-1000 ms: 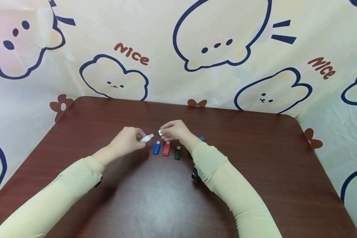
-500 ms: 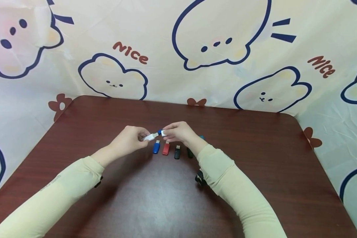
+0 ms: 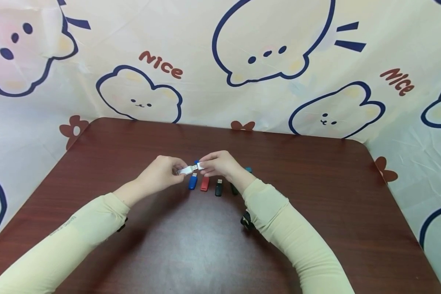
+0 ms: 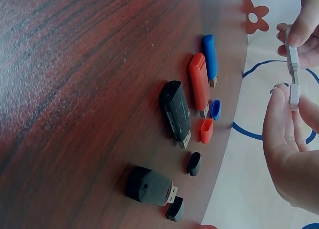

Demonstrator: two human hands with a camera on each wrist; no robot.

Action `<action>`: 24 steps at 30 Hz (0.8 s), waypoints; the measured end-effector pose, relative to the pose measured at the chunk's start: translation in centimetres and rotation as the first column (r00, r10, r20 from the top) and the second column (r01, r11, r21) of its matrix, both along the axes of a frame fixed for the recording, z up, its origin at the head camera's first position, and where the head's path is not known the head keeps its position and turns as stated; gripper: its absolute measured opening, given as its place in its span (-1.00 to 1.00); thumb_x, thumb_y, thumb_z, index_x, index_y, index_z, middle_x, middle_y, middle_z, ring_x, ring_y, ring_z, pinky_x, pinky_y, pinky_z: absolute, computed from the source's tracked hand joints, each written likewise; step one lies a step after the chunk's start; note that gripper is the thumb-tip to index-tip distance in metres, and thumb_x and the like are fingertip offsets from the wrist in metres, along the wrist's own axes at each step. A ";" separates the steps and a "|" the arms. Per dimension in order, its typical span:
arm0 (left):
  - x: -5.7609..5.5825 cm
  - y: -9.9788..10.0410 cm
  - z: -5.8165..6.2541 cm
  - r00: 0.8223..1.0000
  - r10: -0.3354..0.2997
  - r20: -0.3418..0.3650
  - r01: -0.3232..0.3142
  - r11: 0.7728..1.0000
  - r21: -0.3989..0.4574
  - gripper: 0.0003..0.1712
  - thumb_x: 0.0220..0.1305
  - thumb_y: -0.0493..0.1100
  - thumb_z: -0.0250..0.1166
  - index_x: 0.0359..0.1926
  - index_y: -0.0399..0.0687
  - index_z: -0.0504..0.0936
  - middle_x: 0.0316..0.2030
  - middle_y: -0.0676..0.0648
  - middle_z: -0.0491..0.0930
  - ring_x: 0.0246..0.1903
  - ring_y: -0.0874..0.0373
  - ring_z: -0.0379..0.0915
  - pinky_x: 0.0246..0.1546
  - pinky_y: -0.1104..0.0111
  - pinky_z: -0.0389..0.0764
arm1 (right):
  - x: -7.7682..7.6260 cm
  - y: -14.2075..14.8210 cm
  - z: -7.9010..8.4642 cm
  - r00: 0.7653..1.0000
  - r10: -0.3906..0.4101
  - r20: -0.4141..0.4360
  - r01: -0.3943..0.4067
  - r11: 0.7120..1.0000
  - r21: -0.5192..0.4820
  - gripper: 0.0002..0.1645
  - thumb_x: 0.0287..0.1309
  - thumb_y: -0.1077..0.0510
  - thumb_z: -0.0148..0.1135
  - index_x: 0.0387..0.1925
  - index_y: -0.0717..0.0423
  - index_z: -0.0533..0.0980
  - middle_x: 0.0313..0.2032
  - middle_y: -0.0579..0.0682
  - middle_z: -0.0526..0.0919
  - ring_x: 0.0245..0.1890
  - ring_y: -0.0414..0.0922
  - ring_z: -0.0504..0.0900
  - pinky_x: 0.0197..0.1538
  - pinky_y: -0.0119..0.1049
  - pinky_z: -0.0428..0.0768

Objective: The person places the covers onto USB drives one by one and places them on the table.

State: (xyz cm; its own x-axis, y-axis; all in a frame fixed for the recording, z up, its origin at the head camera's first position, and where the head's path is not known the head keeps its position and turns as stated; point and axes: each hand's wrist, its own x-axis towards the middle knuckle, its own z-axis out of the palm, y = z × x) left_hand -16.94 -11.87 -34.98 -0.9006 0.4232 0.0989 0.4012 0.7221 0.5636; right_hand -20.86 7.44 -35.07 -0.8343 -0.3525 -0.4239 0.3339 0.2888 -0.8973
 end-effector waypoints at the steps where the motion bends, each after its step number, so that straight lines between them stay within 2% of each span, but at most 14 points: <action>1: 0.0 0.0 0.0 1.000 -0.006 -0.003 0.006 1.000 0.000 -0.83 0.06 -0.29 0.36 -0.28 -0.27 0.68 -0.37 -0.14 0.70 -0.51 0.20 0.51 -0.40 0.43 0.61 | 0.0 0.0 0.0 1.000 0.001 0.006 -0.001 1.000 0.000 -0.64 0.24 0.30 0.10 0.04 0.41 0.45 -0.04 0.42 0.57 -0.44 -0.22 0.67 -0.05 -0.18 0.60; 9: 0.0 0.1 -0.1 0.999 -0.023 -0.027 0.023 1.000 0.007 -0.85 0.07 -0.30 0.35 -0.30 -0.27 0.68 -0.40 -0.13 0.70 -0.52 0.22 0.50 -0.43 0.44 0.59 | 0.2 -0.3 -0.1 1.000 0.027 0.008 -0.027 1.000 0.007 -0.64 0.25 0.29 0.09 0.05 0.38 0.45 -0.04 0.40 0.57 -0.43 -0.22 0.67 -0.25 -0.37 0.64; 17: 0.0 0.4 -0.3 0.995 -0.049 -0.085 0.050 0.999 0.001 -0.87 0.08 -0.31 0.32 -0.31 -0.26 0.68 -0.40 -0.12 0.69 -0.53 0.22 0.47 -0.47 0.46 0.54 | 0.3 -0.4 -0.4 0.999 0.031 0.033 -0.031 0.999 0.013 -0.65 0.25 0.28 0.09 0.04 0.37 0.45 -0.05 0.39 0.58 -0.44 -0.23 0.67 -0.20 -0.33 0.64; 24: 0.1 0.6 -0.5 0.998 -0.016 -0.064 0.017 1.000 0.011 -0.84 0.06 -0.31 0.36 -0.28 -0.25 0.67 -0.35 -0.13 0.67 -0.46 0.17 0.48 -0.38 0.39 0.60 | 0.4 -0.3 -0.3 0.999 0.017 0.027 -0.017 1.000 0.005 -0.66 0.26 0.28 0.08 0.04 0.38 0.45 -0.05 0.38 0.58 -0.43 -0.24 0.66 -0.19 -0.33 0.64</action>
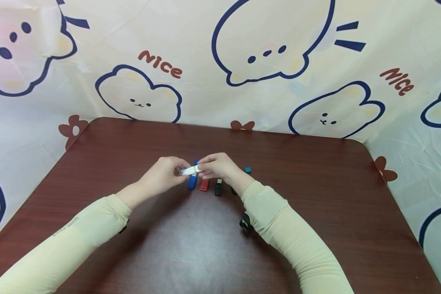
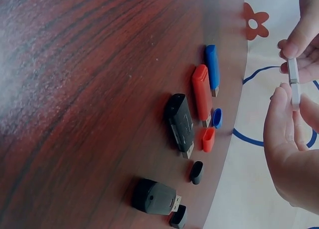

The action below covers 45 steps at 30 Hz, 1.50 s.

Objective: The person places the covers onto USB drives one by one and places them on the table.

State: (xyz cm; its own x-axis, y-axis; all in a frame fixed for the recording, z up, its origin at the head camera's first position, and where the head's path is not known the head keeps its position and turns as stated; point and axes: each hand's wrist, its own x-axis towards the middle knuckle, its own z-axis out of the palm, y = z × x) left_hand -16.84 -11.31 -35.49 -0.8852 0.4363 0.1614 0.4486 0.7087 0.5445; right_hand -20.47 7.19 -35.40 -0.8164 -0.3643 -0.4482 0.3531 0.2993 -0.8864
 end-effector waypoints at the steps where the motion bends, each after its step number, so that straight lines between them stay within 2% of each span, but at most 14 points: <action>1: 0.0 0.0 -0.1 1.000 0.002 0.000 -0.002 1.000 0.002 -0.84 0.05 -0.31 0.37 -0.28 -0.25 0.68 -0.35 -0.13 0.67 -0.46 0.17 0.48 -0.36 0.37 0.61 | 0.0 0.1 0.0 1.000 -0.001 0.003 0.001 1.000 -0.002 -0.65 0.26 0.28 0.08 0.04 0.38 0.45 -0.04 0.39 0.57 -0.43 -0.24 0.66 -0.21 -0.35 0.64; 6: 0.1 0.3 -0.2 0.999 0.002 -0.036 -0.002 1.000 0.001 -0.86 0.06 -0.28 0.38 -0.31 -0.24 0.68 -0.37 -0.11 0.67 -0.45 0.19 0.50 -0.35 0.36 0.61 | 0.3 0.4 0.1 1.000 -0.008 0.011 0.008 1.000 -0.028 -0.64 0.25 0.28 0.10 0.04 0.40 0.44 -0.02 0.42 0.55 -0.44 -0.24 0.66 -0.25 -0.39 0.64; 8: 0.2 0.4 -0.1 0.999 0.002 -0.045 -0.002 1.000 0.000 -0.86 0.07 -0.28 0.37 -0.31 -0.24 0.68 -0.37 -0.11 0.67 -0.45 0.18 0.49 -0.37 0.37 0.60 | 0.4 0.6 0.1 1.000 -0.012 0.007 0.012 0.999 -0.040 -0.63 0.24 0.29 0.10 0.04 0.42 0.44 -0.10 0.40 0.59 -0.45 -0.24 0.66 -0.26 -0.40 0.64; 11: 0.3 0.5 -0.1 0.999 0.003 -0.054 -0.003 1.000 -0.004 -0.86 0.07 -0.27 0.37 -0.31 -0.24 0.68 -0.36 -0.12 0.67 -0.44 0.16 0.49 -0.35 0.37 0.61 | 0.5 0.6 0.1 1.000 -0.023 0.010 0.024 0.998 -0.050 -0.63 0.22 0.30 0.12 0.03 0.43 0.44 -0.29 0.25 0.66 -0.46 -0.24 0.66 -0.25 -0.39 0.64; 15: 0.3 0.6 -0.2 0.997 -0.001 -0.072 0.000 1.000 -0.011 -0.84 0.07 -0.27 0.38 -0.29 -0.24 0.68 -0.35 -0.13 0.66 -0.42 0.14 0.49 -0.30 0.34 0.62 | 0.6 0.7 0.1 0.999 -0.033 0.020 0.034 0.998 -0.050 -0.64 0.23 0.29 0.12 0.02 0.42 0.45 -0.39 0.07 0.66 -0.46 -0.24 0.66 -0.24 -0.37 0.64; 25: 0.3 0.6 -0.3 0.993 -0.014 -0.115 0.009 0.999 -0.047 -0.80 0.10 -0.28 0.35 -0.20 -0.23 0.66 -0.27 -0.14 0.63 -0.30 0.07 0.46 -0.23 0.31 0.59 | 1.0 0.8 0.0 0.995 -0.076 0.067 0.083 0.991 -0.105 -0.67 0.22 0.29 0.13 -0.02 0.40 0.45 -0.42 0.02 0.64 -0.49 -0.24 0.66 -0.27 -0.40 0.64; 36: 0.2 0.7 -0.6 0.993 -0.041 -0.114 0.036 0.998 -0.046 -0.80 0.12 -0.29 0.33 -0.19 -0.21 0.66 -0.27 -0.12 0.62 -0.28 0.08 0.46 -0.23 0.31 0.58 | 1.3 1.2 0.0 0.995 -0.066 0.071 0.076 0.986 -0.146 -0.73 0.22 0.30 0.12 -0.07 0.38 0.45 -0.50 -0.04 0.64 -0.49 -0.23 0.66 -0.29 -0.41 0.64; 45: 0.4 0.7 -0.4 0.991 -0.056 -0.125 0.050 0.998 -0.049 -0.81 0.13 -0.28 0.32 -0.19 -0.21 0.66 -0.25 -0.12 0.63 -0.24 0.07 0.47 -0.19 0.30 0.58 | 1.6 1.4 0.0 0.996 -0.058 0.066 0.068 0.984 -0.164 -0.75 0.24 0.33 0.07 -0.08 0.41 0.43 -0.47 -0.03 0.64 -0.47 -0.23 0.67 -0.29 -0.43 0.63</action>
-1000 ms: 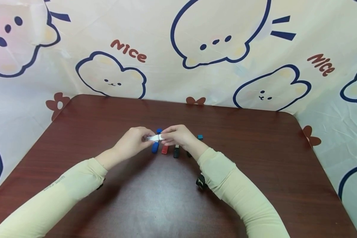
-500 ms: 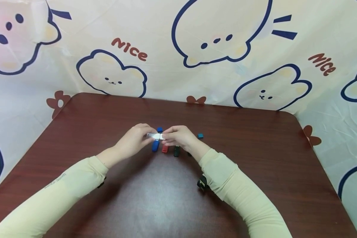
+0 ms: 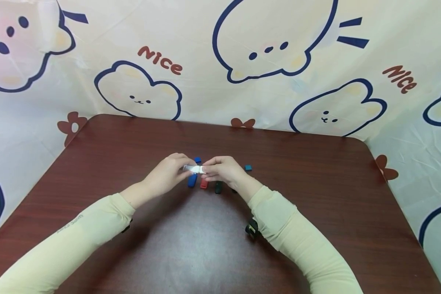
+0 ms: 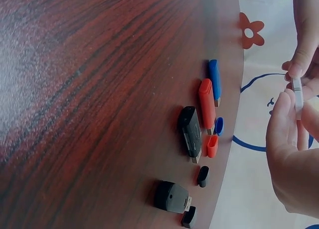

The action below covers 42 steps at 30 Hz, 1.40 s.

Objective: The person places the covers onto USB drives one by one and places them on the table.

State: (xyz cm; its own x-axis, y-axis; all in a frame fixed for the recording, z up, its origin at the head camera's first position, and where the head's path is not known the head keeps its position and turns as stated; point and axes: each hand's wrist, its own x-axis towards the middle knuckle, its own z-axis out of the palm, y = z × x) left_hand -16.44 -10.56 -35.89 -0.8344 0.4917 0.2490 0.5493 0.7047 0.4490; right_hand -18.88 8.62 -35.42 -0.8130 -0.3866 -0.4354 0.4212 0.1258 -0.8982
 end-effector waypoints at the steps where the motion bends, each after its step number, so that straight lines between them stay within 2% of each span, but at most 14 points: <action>1: 0.0 0.0 0.0 1.000 -0.001 0.000 0.001 1.000 0.001 -0.81 0.13 -0.28 0.32 -0.19 -0.21 0.66 -0.25 -0.12 0.63 -0.24 0.06 0.47 -0.19 0.30 0.58 | 0.0 0.0 0.0 1.000 -0.001 -0.001 0.001 1.000 0.001 -0.76 0.24 0.34 0.07 -0.08 0.41 0.43 -0.46 -0.02 0.64 -0.47 -0.23 0.67 -0.29 -0.43 0.63; 12: 0.2 0.2 0.1 1.000 -0.012 -0.022 0.011 1.000 -0.005 -0.81 0.12 -0.29 0.33 -0.20 -0.22 0.66 -0.26 -0.11 0.64 -0.23 0.06 0.47 -0.17 0.29 0.57 | 0.0 0.0 0.0 1.000 -0.016 -0.004 0.016 0.999 0.031 -0.72 0.24 0.33 0.08 -0.05 0.43 0.42 -0.40 0.02 0.62 -0.47 -0.23 0.67 -0.27 -0.41 0.64; 21: 0.1 0.4 -0.1 1.000 -0.013 -0.012 0.013 0.999 -0.029 -0.81 0.14 -0.28 0.32 -0.18 -0.21 0.66 -0.27 -0.10 0.63 -0.23 0.07 0.46 -0.17 0.31 0.56 | 0.1 0.0 0.0 1.000 -0.019 -0.005 0.019 0.999 0.048 -0.69 0.25 0.32 0.06 -0.01 0.44 0.42 -0.38 0.01 0.61 -0.46 -0.24 0.66 -0.28 -0.43 0.63; 42: 0.2 0.5 -0.3 1.000 -0.012 -0.017 0.011 0.999 -0.046 -0.80 0.11 -0.28 0.34 -0.20 -0.21 0.66 -0.30 -0.08 0.62 -0.24 0.09 0.45 -0.19 0.33 0.56 | 0.0 0.0 -0.4 1.000 -0.029 -0.002 0.029 0.998 0.050 -0.74 0.24 0.34 0.08 -0.07 0.43 0.44 -0.39 0.01 0.59 -0.48 -0.24 0.65 -0.31 -0.43 0.63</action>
